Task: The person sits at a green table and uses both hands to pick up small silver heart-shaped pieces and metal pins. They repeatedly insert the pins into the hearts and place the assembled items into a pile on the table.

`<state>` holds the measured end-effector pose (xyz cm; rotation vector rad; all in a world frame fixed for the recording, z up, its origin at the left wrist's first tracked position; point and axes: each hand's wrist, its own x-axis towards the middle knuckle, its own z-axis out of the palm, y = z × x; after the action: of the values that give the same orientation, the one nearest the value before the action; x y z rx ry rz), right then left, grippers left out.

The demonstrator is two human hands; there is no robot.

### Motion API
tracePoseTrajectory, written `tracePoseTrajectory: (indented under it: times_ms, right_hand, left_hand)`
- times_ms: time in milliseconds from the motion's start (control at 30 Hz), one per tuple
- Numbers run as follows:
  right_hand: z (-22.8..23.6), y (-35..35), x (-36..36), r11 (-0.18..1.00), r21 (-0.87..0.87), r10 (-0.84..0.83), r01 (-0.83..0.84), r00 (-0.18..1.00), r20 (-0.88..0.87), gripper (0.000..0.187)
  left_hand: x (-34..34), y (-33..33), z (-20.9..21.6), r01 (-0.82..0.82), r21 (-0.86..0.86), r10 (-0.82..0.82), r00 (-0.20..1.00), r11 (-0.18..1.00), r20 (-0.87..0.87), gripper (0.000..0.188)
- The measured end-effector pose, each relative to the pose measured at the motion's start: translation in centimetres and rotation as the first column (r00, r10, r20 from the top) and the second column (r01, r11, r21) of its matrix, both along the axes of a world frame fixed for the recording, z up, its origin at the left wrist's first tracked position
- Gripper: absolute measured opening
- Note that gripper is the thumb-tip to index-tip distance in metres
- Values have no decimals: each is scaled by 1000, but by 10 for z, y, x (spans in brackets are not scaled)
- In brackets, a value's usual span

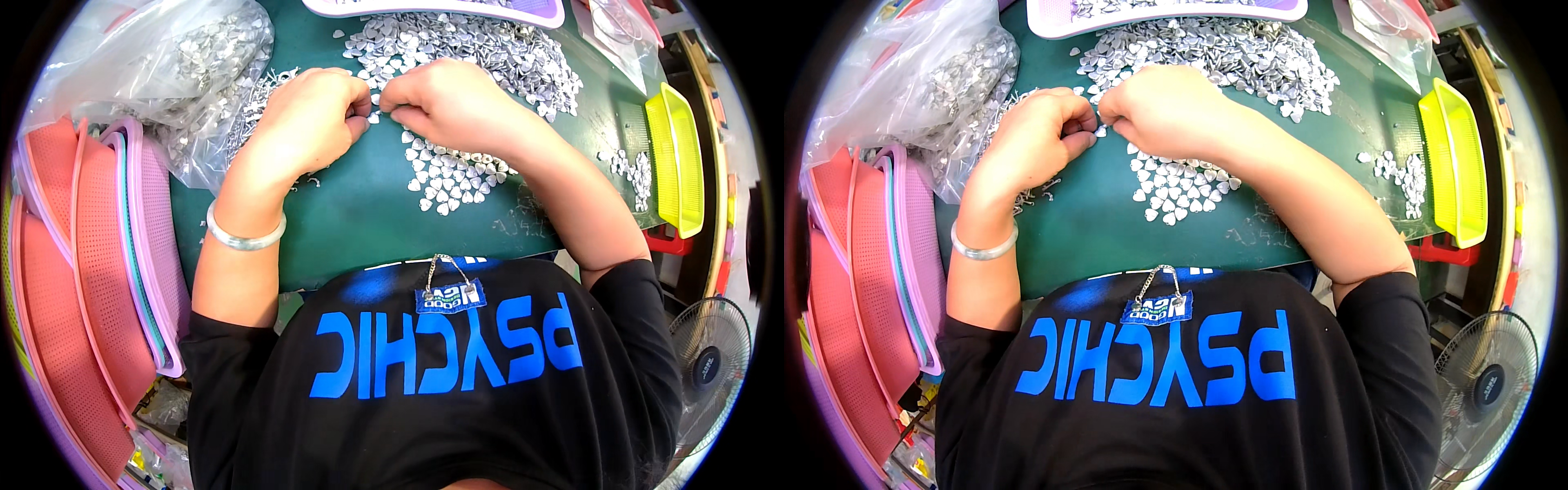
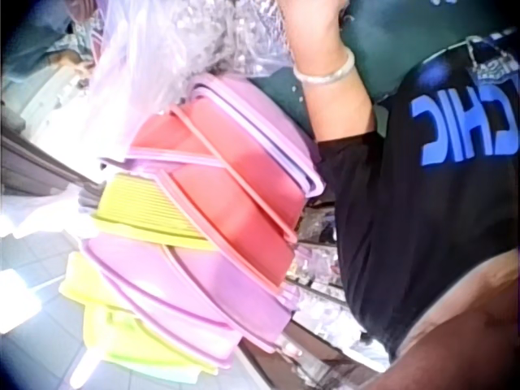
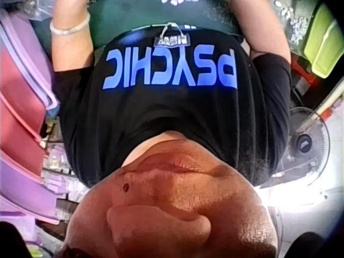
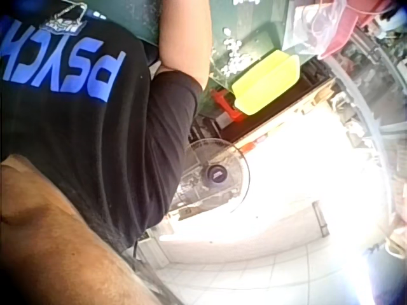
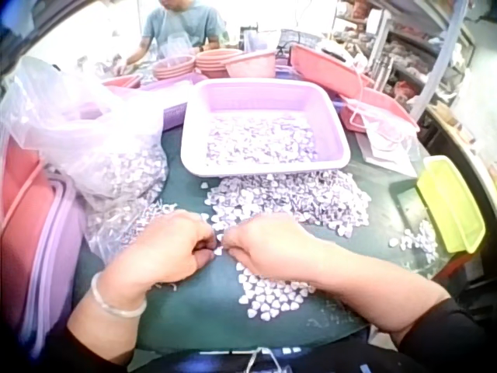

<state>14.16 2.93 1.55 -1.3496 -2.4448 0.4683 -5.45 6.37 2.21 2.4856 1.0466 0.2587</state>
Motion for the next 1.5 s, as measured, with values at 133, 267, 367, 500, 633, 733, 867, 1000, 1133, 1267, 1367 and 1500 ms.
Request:
tracePoseTrajectory:
  times_ms: [133, 267, 367, 500, 633, 733, 867, 1000, 1133, 1267, 1367, 1500]
  right_hand:
    - [-10, 4, -10, 1000, 12, 9, -9, 1000, -9, 11]
    - [-5, 6, -12, 1000, -26, 5, -2, 993, 117, 11]
    - [-8, 8, -8, 1000, -27, 14, -13, 1000, 16, 8]
    - [5, 5, -19, 983, -159, 70, -95, 985, -156, 10]
    - [5, -2, -48, 956, -216, 124, -197, 942, -313, 14]
    - [7, 6, -42, 983, -175, 8, -55, 966, -259, 17]
    - [15, 7, -21, 992, -127, -15, 23, 998, 67, 16]
    - [3, -3, -13, 997, -67, -22, 26, 998, 63, 14]
    - [6, -10, -3, 998, -43, 49, -47, 997, 57, 13]
    - [11, -11, 7, 990, -129, 50, -49, 999, 7, 12]
    - [8, -7, 7, 996, -73, -52, 51, 999, -1, 13]
    - [6, -1, 0, 993, -37, -113, 116, 991, 75, 15]
  left_hand:
    - [-1, 2, -1, 3, -31, -3, 1000, 1000, 12, 13]
    - [-3, 4, 0, -11, -47, 11, 1000, 999, -10, 11]
    - [-9, 9, 3, -118, -44, 118, 993, 992, 7, 11]
    - [-20, 20, 10, -288, -15, 288, 951, 957, 110, 15]
    - [-29, 26, 5, -313, 4, 306, 931, 950, 197, 14]
    - [-27, 25, 9, -328, -14, 328, 938, 944, 113, 14]
    - [-26, 20, 10, -248, -62, 249, 969, 967, 8, 14]
    - [-22, 14, 13, -191, -81, 187, 981, 978, -48, 15]
    - [-26, 16, 2, -113, -22, 112, 993, 993, -23, 16]
    - [-16, 5, 9, -105, 36, 108, 990, 994, -91, 15]
    - [-8, 3, 9, -80, 68, 88, 988, 994, -125, 13]
    - [-6, 6, 1, -56, 76, 64, 993, 995, -96, 11]
